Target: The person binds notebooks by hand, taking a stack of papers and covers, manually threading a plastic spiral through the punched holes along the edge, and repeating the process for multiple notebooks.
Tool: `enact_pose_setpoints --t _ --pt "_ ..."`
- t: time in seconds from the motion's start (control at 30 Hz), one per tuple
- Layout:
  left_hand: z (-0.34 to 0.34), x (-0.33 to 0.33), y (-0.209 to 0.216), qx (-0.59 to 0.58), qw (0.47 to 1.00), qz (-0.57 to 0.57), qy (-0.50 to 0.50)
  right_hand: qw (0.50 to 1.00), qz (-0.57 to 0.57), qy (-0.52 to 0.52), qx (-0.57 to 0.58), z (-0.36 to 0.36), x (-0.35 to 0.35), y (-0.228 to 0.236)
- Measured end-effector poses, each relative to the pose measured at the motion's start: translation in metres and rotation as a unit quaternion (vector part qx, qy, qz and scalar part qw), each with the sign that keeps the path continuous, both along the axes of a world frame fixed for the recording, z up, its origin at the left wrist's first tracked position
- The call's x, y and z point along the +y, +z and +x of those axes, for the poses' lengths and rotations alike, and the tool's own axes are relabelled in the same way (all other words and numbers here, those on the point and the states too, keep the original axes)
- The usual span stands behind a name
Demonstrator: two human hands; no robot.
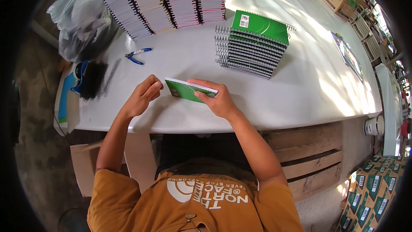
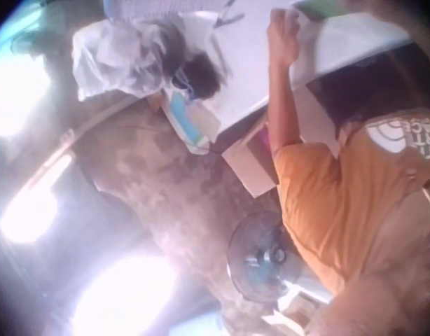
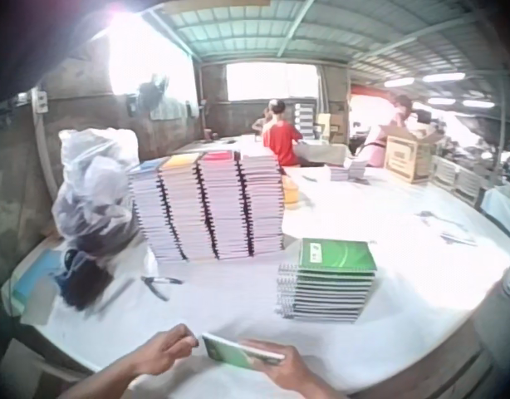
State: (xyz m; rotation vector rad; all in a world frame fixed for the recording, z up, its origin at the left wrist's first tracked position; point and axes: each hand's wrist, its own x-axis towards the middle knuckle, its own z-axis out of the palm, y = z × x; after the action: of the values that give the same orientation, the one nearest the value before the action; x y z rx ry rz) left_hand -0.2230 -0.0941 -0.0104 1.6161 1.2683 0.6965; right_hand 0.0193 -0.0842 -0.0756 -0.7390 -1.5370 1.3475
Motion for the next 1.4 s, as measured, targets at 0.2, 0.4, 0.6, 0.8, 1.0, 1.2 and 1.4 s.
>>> enact_pose_setpoints --t 0.2,0.4,0.6,0.8,1.0,1.2,1.4 --pt "0.003 0.009 0.001 0.01 0.999 -0.036 0.006 1.0 0.002 0.024 -0.019 0.002 0.0 0.002" --pt "0.004 0.008 0.005 -0.095 0.989 -0.107 0.021 1.0 0.027 0.004 -0.007 0.002 -0.002 0.004" --pt "0.001 0.011 0.008 -0.047 0.991 -0.125 -0.018 1.0 0.014 0.008 -0.007 0.002 -0.002 0.003" --pt "-0.004 0.02 0.016 -0.053 0.996 -0.071 -0.011 0.998 0.054 0.029 -0.032 0.004 -0.002 0.001" --pt "0.008 0.01 0.039 0.165 0.971 0.153 -0.083 0.998 0.065 -0.016 -0.008 -0.001 -0.007 0.004" --pt "0.024 0.002 0.036 0.299 0.881 0.364 -0.045 0.991 0.112 -0.026 -0.065 0.001 -0.006 -0.001" --pt "0.028 -0.015 0.034 0.419 0.795 0.438 -0.001 0.98 0.155 -0.044 -0.116 -0.006 -0.022 0.003"
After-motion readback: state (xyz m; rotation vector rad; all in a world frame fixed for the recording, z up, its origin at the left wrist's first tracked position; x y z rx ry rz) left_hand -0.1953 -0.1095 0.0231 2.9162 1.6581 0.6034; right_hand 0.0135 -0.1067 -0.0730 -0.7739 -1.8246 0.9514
